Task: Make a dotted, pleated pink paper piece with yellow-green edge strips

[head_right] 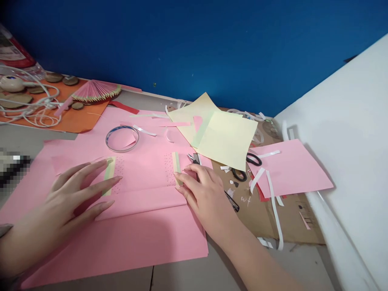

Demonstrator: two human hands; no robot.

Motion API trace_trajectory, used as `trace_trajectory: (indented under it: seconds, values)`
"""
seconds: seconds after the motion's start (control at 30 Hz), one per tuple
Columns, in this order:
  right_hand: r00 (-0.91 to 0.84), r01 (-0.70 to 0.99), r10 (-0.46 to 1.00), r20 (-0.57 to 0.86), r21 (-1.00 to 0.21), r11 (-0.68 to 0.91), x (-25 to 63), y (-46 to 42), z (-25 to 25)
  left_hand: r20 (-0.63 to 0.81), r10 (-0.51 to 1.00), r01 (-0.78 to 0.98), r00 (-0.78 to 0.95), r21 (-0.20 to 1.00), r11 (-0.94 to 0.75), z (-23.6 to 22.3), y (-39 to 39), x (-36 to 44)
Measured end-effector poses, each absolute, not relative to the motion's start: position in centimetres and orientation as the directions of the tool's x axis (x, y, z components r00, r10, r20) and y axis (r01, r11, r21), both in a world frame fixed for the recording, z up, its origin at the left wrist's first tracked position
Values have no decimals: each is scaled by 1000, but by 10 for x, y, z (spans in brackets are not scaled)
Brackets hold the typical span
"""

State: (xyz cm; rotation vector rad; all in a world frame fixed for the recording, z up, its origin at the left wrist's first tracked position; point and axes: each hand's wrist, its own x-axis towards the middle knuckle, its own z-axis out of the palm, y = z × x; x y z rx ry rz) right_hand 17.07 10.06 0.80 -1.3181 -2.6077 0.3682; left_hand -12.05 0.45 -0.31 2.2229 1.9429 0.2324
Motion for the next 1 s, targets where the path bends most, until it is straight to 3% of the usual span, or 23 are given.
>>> trace_trajectory:
  seconds: [1.0]
  values:
    - [-584,757,809,65,-314,572,173,102,5,16,990,956,139,259,-138,2,6,-119]
